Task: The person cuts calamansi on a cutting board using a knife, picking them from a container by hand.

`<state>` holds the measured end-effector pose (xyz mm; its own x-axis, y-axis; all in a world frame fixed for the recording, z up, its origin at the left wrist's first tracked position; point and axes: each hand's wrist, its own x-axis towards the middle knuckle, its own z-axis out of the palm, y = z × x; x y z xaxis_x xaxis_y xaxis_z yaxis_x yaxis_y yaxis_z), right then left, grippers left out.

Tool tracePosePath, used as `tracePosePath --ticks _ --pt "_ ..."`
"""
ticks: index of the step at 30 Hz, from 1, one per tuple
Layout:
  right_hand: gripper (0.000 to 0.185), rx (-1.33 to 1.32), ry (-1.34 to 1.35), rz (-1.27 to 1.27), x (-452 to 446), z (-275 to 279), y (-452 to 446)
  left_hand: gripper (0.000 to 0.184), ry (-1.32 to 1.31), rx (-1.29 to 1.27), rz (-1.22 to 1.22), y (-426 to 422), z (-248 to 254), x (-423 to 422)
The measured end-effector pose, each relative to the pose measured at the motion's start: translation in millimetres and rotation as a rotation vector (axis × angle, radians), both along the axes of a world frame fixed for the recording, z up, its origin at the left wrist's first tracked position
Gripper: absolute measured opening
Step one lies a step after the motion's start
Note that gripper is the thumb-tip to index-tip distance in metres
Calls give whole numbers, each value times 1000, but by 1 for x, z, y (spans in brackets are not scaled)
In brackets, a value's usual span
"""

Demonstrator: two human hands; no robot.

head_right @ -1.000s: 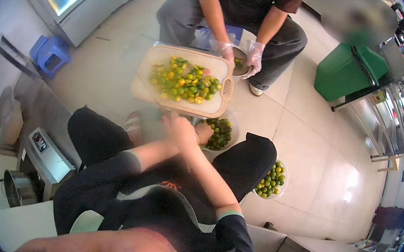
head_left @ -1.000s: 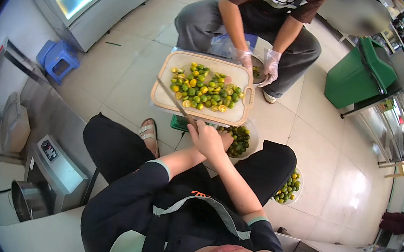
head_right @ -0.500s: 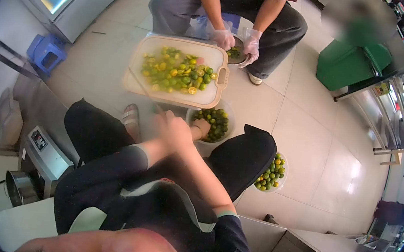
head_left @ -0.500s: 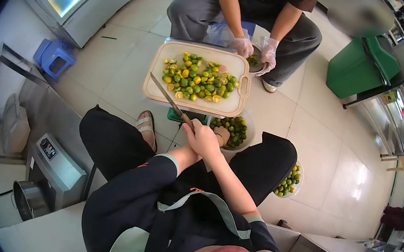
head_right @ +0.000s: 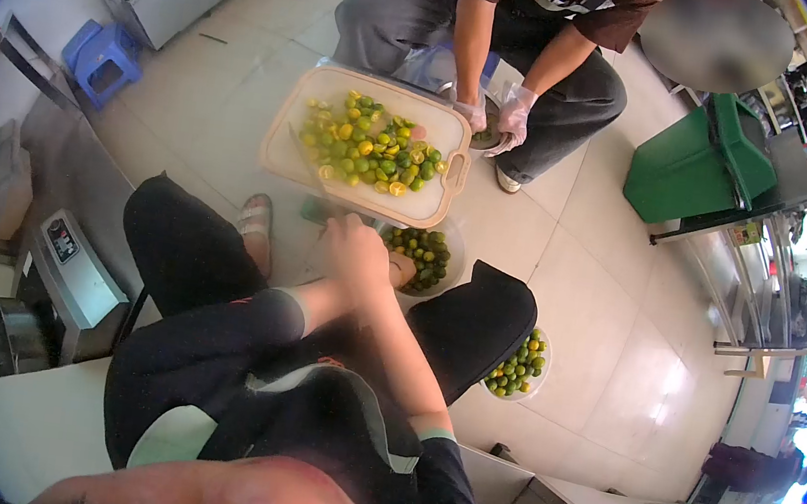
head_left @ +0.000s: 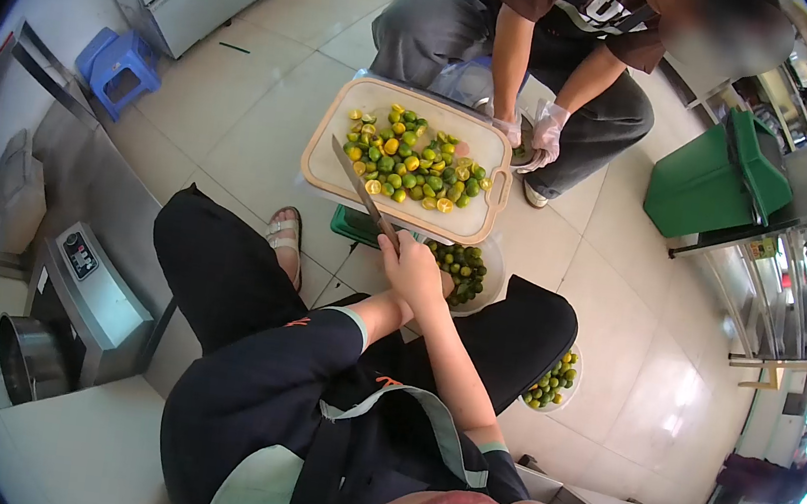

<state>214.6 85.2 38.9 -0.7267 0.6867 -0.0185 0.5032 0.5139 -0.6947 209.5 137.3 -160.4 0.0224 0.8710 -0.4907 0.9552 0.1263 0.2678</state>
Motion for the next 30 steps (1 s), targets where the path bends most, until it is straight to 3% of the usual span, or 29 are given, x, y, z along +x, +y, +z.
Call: tracePosePath --ticks 6,9,11,13,15,17,20,23,30 --pt "36 -52 3 25 18 12 14 17 -82 162 57 -23 33 -18" --pt "35 -65 172 -45 23 23 17 17 -248 517 137 -66 78 -48" --pt "35 -135 132 -84 23 44 16 18 -617 529 383 -118 166 -78" --pt "37 -73 204 -100 21 37 14 24 -855 655 704 -147 167 -111" --pt "40 -72 238 -101 18 24 13 24 -660 866 868 -159 185 -145" --pt "38 -180 210 -109 13 28 1 22 -490 1156 882 -158 180 -177" --pt "38 -210 303 -98 0 11 -11 17 -284 1232 967 -153 197 -195" --pt "38 -122 209 -48 -7 -1 -17 13 -24 1326 808 -142 158 -220" --pt "39 -188 116 -25 -14 0 -28 14 -200 1355 934 -143 143 -212"
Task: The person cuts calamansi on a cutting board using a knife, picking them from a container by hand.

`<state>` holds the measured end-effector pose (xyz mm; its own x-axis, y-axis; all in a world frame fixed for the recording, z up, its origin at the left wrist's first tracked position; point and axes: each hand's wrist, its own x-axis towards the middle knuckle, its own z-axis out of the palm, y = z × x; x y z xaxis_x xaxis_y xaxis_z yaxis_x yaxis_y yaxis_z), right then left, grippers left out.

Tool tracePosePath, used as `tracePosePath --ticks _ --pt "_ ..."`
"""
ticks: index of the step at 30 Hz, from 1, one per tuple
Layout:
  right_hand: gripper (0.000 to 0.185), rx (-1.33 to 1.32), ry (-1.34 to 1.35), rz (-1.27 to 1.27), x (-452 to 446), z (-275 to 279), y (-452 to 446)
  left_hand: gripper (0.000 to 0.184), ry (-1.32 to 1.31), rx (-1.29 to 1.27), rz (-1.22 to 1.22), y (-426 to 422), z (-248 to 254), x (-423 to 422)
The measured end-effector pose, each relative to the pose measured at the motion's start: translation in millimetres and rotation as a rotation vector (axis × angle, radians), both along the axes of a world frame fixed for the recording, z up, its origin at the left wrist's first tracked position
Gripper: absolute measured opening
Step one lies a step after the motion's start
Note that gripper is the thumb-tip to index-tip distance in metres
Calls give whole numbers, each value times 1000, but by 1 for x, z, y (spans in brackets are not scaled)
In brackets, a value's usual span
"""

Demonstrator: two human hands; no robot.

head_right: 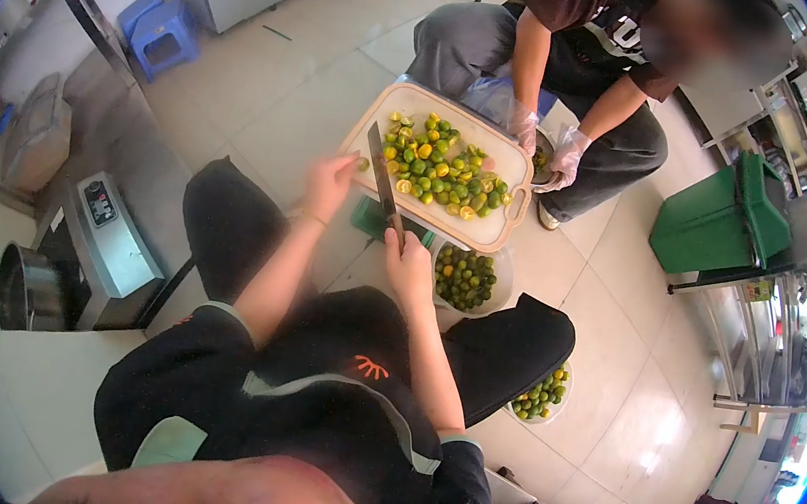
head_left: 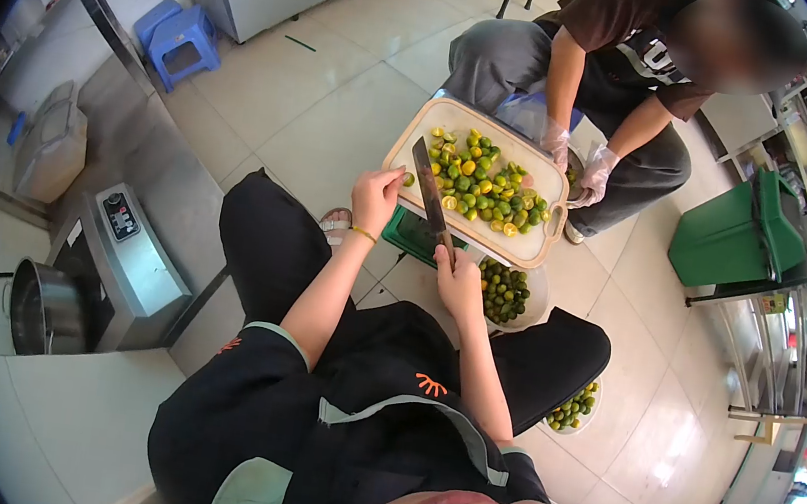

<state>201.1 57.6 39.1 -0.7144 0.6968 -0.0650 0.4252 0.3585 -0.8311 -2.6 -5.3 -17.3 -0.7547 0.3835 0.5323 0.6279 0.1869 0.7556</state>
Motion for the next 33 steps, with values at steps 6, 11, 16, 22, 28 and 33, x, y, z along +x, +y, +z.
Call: tracePosePath --ticks 6,11,16,22,28,33 --pt "38 2 -6 -12 -1 -7 -2 11 19 11 33 0 3 3" --pt "38 10 -8 5 -4 -4 -8 10 59 33 40 8 -5 0" --pt "37 -6 -72 -5 -5 2 -9 10 130 53 52 7 -1 2" --pt "37 24 3 11 -4 -1 -10 10 16 67 68 5 -8 4" --pt "36 24 -10 28 -9 2 -10 9 13 53 81 6 -5 6" --pt "35 57 32 11 -13 3 -12 9 46 6 95 8 -12 2"
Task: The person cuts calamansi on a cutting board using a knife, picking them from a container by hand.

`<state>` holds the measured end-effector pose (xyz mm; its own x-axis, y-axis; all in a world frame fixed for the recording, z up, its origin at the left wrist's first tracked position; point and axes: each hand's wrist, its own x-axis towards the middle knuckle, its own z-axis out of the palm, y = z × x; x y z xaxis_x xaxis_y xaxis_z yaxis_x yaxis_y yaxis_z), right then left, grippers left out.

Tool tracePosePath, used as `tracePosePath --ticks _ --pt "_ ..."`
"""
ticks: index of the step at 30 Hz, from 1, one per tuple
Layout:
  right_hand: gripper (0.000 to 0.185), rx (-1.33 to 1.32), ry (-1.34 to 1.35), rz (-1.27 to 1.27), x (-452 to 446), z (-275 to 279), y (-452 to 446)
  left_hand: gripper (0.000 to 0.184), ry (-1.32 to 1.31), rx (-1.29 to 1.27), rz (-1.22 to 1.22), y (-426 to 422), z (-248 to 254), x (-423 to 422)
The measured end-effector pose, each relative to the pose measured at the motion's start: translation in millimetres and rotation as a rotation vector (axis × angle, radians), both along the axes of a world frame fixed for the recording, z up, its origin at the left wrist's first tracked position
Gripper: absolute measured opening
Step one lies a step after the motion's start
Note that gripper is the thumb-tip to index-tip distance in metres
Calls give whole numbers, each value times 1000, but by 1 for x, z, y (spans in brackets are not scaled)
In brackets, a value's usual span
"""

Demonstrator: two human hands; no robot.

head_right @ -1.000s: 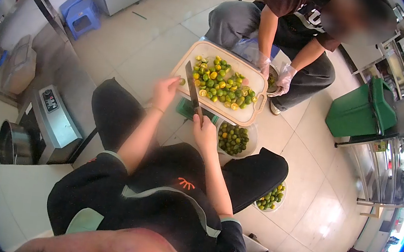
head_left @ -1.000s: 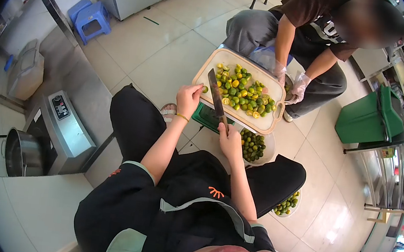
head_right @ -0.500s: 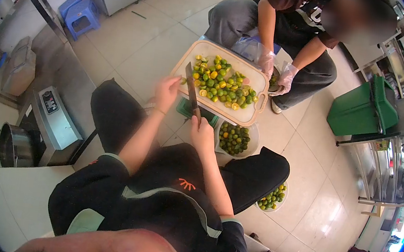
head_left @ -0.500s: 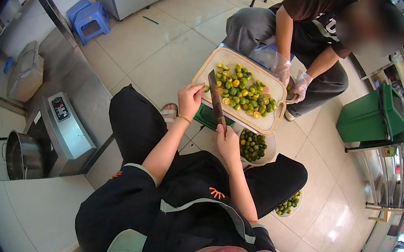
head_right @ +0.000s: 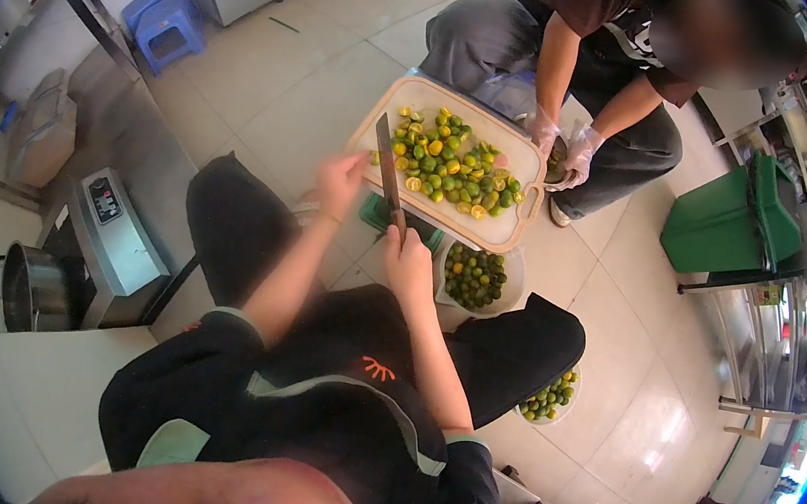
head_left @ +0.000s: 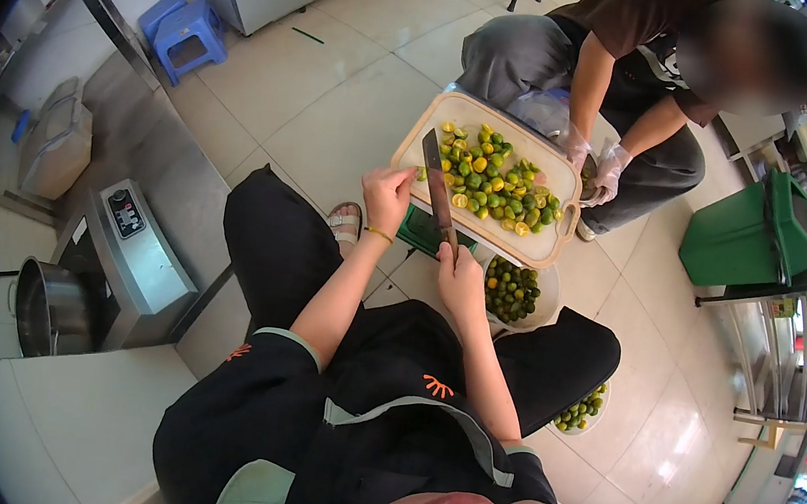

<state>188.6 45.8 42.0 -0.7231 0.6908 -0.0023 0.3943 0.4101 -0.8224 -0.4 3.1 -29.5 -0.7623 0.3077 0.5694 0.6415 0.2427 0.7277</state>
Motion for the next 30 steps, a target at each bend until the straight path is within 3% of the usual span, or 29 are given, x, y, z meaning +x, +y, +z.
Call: tracePosePath --ticks 23,30 --pt "36 92 -99 58 -26 6 5 13 154 -63 44 10 5 2" --pt "36 94 -135 23 -28 1 -9 16 90 -70 32 6 12 11"
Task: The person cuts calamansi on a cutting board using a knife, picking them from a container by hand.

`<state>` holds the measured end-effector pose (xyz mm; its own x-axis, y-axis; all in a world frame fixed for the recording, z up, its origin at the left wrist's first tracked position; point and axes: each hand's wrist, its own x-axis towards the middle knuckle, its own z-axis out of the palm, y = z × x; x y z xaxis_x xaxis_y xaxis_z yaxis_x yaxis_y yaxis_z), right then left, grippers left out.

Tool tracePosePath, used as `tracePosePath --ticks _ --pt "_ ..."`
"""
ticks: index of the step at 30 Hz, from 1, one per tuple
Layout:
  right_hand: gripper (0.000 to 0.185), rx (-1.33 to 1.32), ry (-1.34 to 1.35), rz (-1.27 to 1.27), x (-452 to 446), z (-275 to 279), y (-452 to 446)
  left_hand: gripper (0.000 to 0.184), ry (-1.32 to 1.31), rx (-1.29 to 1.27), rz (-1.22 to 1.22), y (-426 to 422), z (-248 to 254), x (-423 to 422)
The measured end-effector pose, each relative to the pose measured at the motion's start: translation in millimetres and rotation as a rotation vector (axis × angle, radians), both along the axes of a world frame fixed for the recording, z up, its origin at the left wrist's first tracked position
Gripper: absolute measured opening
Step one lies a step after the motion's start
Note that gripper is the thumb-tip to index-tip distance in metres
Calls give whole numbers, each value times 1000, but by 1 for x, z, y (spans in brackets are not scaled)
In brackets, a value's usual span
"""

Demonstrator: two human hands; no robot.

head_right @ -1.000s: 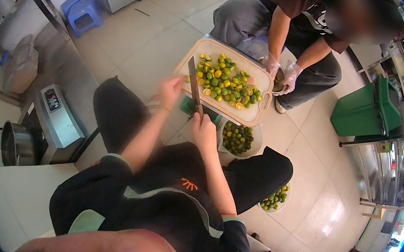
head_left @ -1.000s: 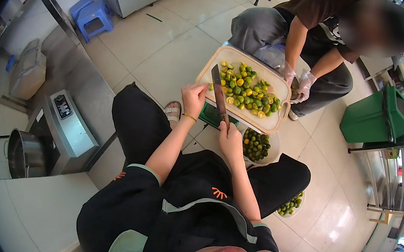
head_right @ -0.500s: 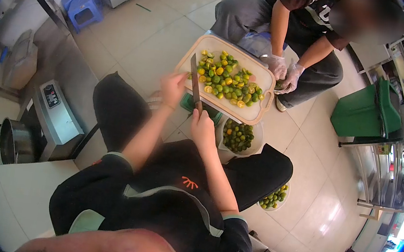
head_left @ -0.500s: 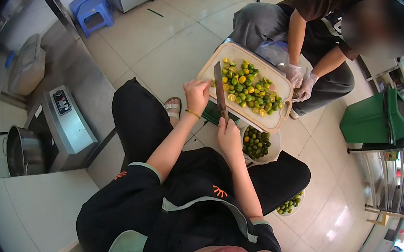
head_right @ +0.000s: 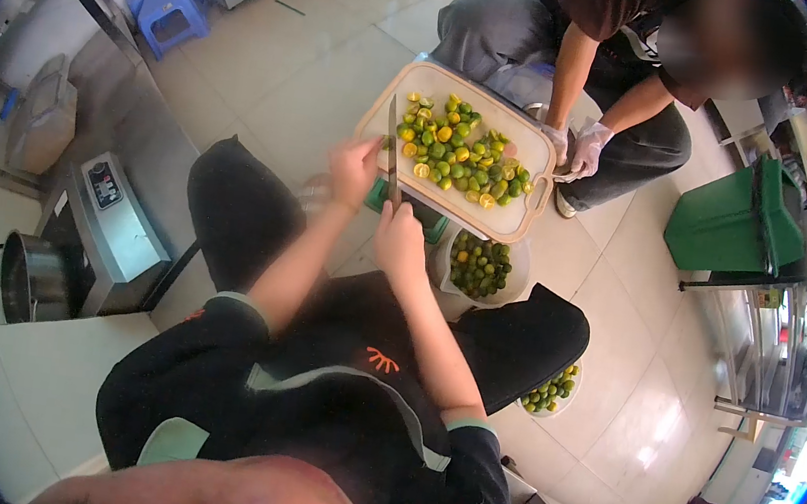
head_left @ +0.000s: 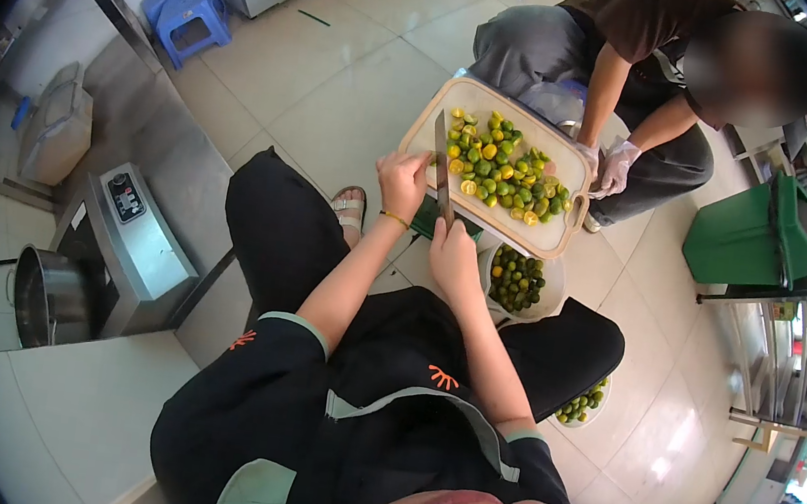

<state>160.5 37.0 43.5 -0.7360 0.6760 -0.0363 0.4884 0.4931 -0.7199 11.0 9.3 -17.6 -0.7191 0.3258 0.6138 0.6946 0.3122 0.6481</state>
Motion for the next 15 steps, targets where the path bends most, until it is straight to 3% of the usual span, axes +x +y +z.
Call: tracePosePath --ticks 8,15 --pt "38 2 -58 -12 1 -8 -6 11 77 76 64 6 -1 -2" --pt "35 88 -22 30 -14 -15 5 12 -100 86 35 5 -12 3"
